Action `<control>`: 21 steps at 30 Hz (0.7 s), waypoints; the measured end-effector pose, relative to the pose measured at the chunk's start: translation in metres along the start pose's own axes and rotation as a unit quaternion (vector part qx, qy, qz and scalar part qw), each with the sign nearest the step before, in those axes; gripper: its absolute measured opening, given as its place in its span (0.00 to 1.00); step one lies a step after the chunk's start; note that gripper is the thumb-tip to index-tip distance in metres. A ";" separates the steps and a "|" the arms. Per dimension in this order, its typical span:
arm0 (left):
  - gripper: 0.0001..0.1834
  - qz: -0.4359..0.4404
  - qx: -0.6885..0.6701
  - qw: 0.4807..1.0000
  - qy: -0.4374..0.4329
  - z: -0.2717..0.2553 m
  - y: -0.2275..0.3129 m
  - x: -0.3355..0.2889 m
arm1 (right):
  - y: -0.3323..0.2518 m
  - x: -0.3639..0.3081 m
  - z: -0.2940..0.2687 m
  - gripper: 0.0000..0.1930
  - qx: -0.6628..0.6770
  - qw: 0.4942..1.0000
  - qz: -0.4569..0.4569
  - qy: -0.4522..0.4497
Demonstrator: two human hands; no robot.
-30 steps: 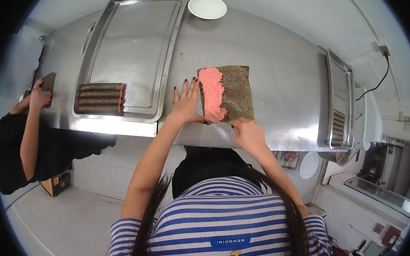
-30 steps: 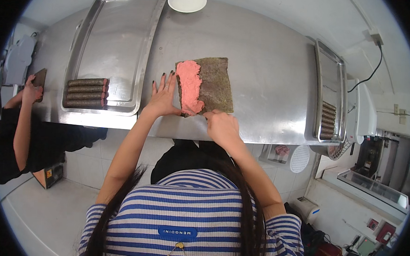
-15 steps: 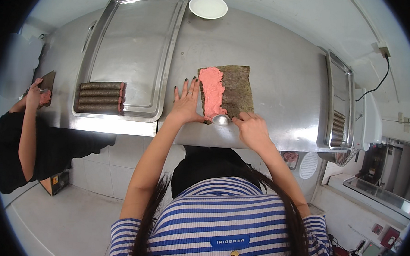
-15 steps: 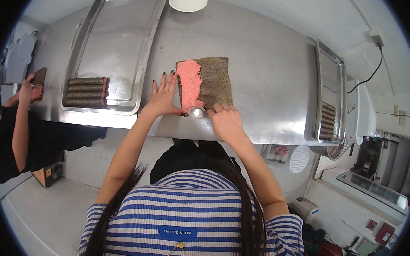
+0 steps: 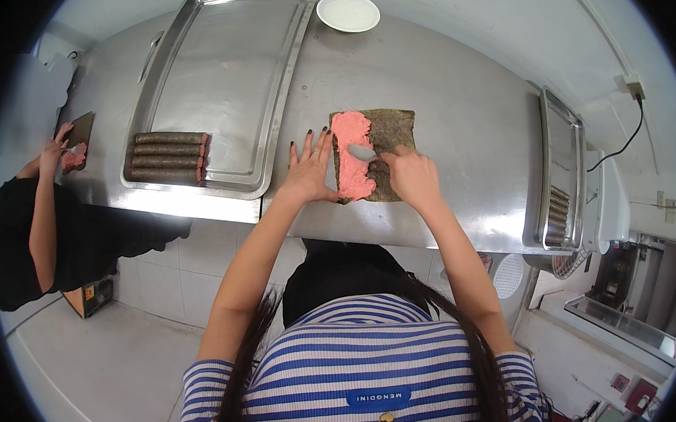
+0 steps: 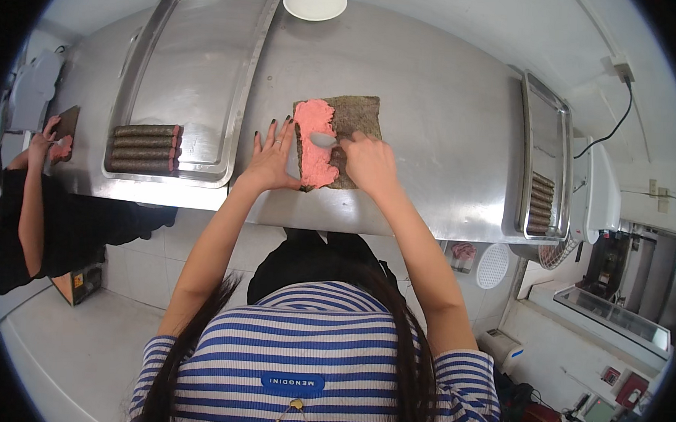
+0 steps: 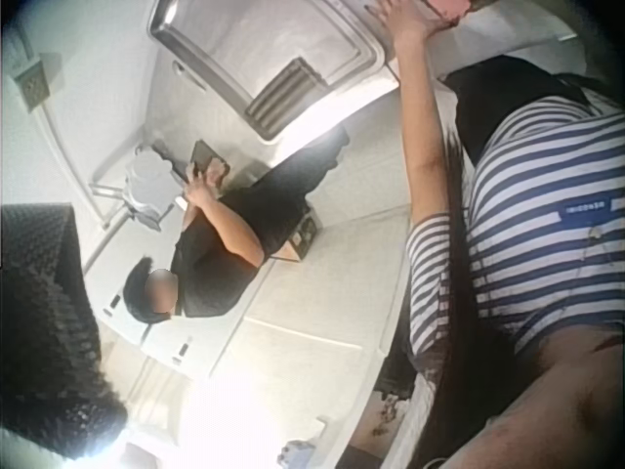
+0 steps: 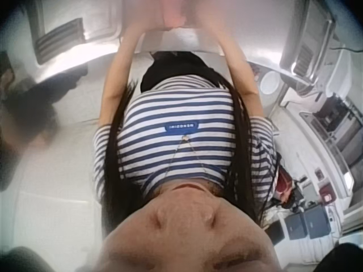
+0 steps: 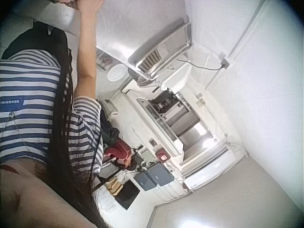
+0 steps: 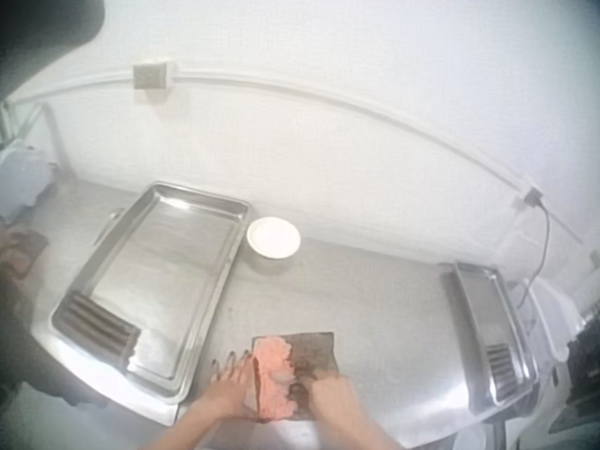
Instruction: The person spreads a pink filling onto a sheet of nori using a spoon, then rolls the nori into a cylindrical sushi roll. The completed roll is placed on a metal tray alongside other finished rolls. The process is repeated with additional nori sheets.
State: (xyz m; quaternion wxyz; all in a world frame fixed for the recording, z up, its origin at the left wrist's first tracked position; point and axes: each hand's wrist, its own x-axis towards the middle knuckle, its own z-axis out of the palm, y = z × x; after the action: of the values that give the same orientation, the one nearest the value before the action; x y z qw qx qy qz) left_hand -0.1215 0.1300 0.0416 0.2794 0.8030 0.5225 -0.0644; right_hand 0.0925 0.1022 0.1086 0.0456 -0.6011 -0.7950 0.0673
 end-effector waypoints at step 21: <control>0.74 0.019 -0.006 0.999 0.026 0.004 -0.002 0.001 | 0.007 0.042 -0.030 0.17 0.011 0.990 -0.009 -0.143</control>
State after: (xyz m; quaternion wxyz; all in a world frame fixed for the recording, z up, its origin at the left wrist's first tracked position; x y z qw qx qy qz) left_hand -0.1218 0.1294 0.0373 0.2721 0.8122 0.5148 -0.0354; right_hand 0.0923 0.1460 0.1362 -0.0614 -0.5776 -0.7979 0.1614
